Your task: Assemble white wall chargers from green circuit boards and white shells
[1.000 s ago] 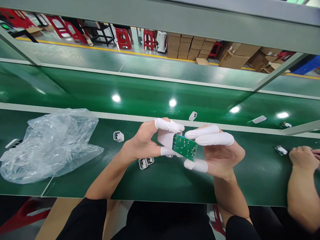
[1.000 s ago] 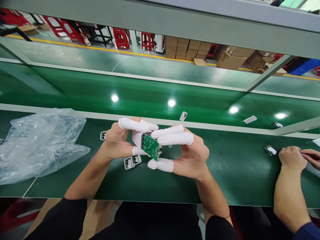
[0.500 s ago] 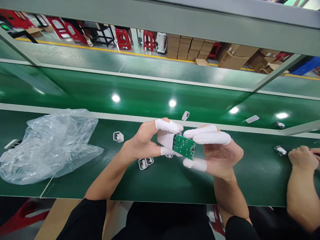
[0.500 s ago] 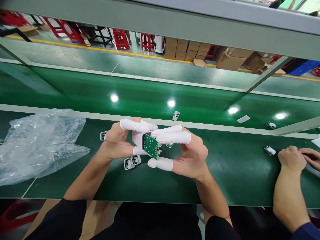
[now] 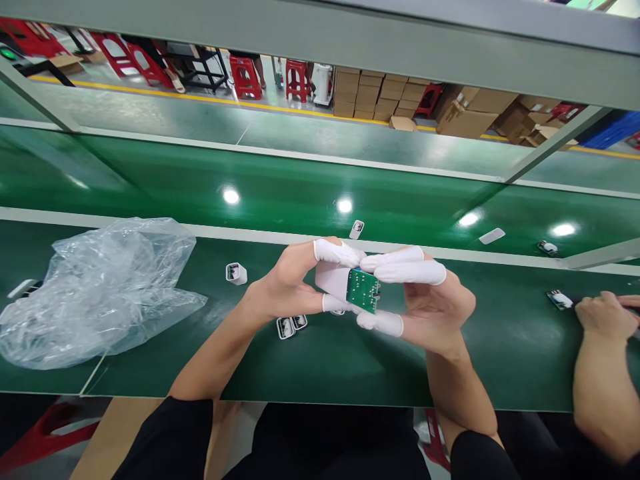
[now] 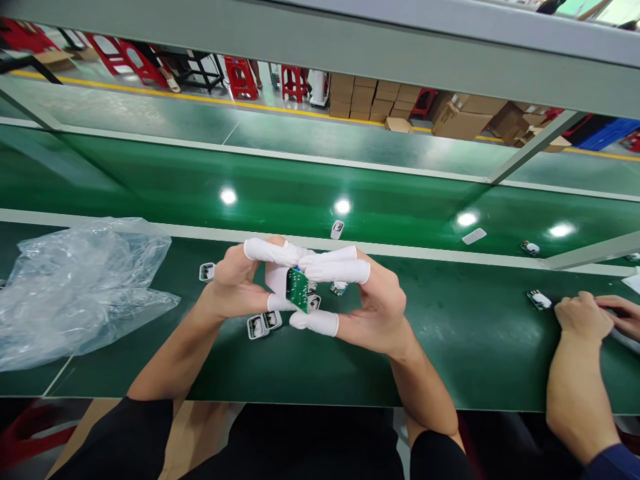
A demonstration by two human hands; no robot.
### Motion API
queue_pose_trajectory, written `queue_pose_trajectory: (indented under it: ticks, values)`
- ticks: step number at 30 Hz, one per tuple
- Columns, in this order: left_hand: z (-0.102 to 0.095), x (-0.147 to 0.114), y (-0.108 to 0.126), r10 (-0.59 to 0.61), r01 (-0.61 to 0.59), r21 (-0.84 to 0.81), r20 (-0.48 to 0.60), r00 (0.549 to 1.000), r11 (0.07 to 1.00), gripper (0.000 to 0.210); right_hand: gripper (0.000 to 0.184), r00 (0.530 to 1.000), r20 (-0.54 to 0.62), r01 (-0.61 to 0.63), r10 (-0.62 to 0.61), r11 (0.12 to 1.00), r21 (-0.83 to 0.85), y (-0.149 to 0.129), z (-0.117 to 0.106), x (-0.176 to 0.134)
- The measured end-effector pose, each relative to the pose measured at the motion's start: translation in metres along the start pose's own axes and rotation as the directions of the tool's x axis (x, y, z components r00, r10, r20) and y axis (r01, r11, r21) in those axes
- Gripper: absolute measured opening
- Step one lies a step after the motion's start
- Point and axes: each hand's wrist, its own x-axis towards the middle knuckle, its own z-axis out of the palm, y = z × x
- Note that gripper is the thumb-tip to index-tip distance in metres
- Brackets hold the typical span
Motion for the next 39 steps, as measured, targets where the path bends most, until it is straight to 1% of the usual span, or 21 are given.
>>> queue_pose_trajectory:
  ticks: [3,6,8,10,13,15,17,19,21,23,25,26,27,28,30,31,32,33,35,39]
  values:
    - [0.003,0.001,0.0,-0.017,0.017,0.007,-0.005,1.0,1.0,0.075,0.085,1.0,0.015,0.016,-0.015,0.994,-0.111,0.001,0.001,0.001]
    - [0.008,0.002,0.002,-0.065,0.063,-0.041,-0.042,0.997,0.997,0.072,0.097,0.999,0.015,0.044,-0.042,0.984,-0.172,0.001,0.0,0.001]
    - [0.01,0.003,0.002,-0.075,0.071,-0.063,-0.071,0.995,0.995,0.071,0.095,0.999,0.018,0.052,-0.05,0.981,-0.184,0.001,0.0,0.001]
    - [0.01,0.002,0.002,-0.072,0.069,-0.039,-0.093,0.993,0.997,0.072,0.086,1.0,0.01,0.028,-0.026,0.98,-0.196,0.001,0.002,0.0]
    - [0.011,-0.001,-0.001,-0.038,0.044,0.046,-0.113,0.993,0.998,0.072,0.066,0.996,-0.045,-0.085,0.079,0.982,-0.169,0.0,0.007,-0.001]
    - [0.013,-0.002,-0.002,-0.003,0.021,0.129,-0.139,0.99,0.991,0.069,0.057,0.988,-0.086,-0.137,0.126,0.981,-0.139,-0.001,0.013,-0.001]
    - [0.017,-0.004,-0.003,0.023,0.03,0.257,-0.2,0.98,0.966,0.068,0.054,0.985,-0.122,-0.136,0.119,0.98,-0.147,-0.002,0.02,-0.002]
    - [0.021,-0.007,-0.003,0.054,0.054,0.391,-0.261,0.964,0.919,0.068,0.052,0.981,-0.159,-0.138,0.112,0.977,-0.164,-0.002,0.027,-0.004]
    - [0.025,-0.01,-0.003,0.094,0.058,0.488,-0.283,0.955,0.871,0.066,0.051,0.972,-0.193,-0.16,0.133,0.978,-0.133,0.0,0.033,-0.007]
    - [0.027,-0.011,-0.003,0.129,0.05,0.558,-0.277,0.952,0.828,0.06,0.046,0.958,-0.225,-0.194,0.179,0.98,-0.047,0.006,0.038,-0.008]
    - [0.029,-0.01,0.0,0.128,0.071,0.616,-0.273,0.954,0.784,0.056,0.038,0.925,-0.266,-0.259,0.271,0.962,0.081,0.014,0.04,-0.007]
    - [0.029,-0.009,0.001,0.107,0.092,0.627,-0.271,0.956,0.773,0.054,0.034,0.896,-0.28,-0.31,0.343,0.938,0.157,0.019,0.04,-0.005]
    - [0.029,-0.007,0.002,0.068,0.118,0.615,-0.27,0.96,0.779,0.053,0.03,0.857,-0.284,-0.37,0.43,0.897,0.242,0.023,0.039,-0.003]
    - [0.029,-0.005,0.003,0.019,0.145,0.58,-0.267,0.964,0.802,0.053,0.027,0.809,-0.269,-0.432,0.522,0.839,0.329,0.028,0.037,0.0]
    - [0.028,-0.002,0.004,-0.067,0.182,0.464,-0.252,0.965,0.867,0.055,0.028,0.707,-0.185,-0.534,0.683,0.686,0.495,0.036,0.032,0.005]
    - [0.027,-0.001,0.004,-0.085,0.183,0.406,-0.247,0.965,0.895,0.055,0.03,0.664,-0.126,-0.564,0.737,0.604,0.563,0.039,0.03,0.008]
    - [0.026,0.0,0.004,-0.084,0.173,0.368,-0.246,0.966,0.914,0.056,0.033,0.631,-0.07,-0.582,0.773,0.53,0.617,0.04,0.028,0.01]
    - [0.026,0.0,0.004,-0.068,0.156,0.355,-0.248,0.966,0.922,0.055,0.035,0.609,-0.022,-0.59,0.793,0.47,0.657,0.041,0.026,0.011]
    - [0.024,0.001,0.003,-0.016,0.116,0.384,-0.254,0.967,0.916,0.051,0.039,0.588,0.037,-0.592,0.808,0.399,0.701,0.041,0.025,0.012]
    - [0.021,0.0,0.004,0.087,0.062,0.528,-0.252,0.964,0.847,0.048,0.039,0.582,0.103,-0.615,0.807,0.354,0.704,0.038,0.027,0.01]
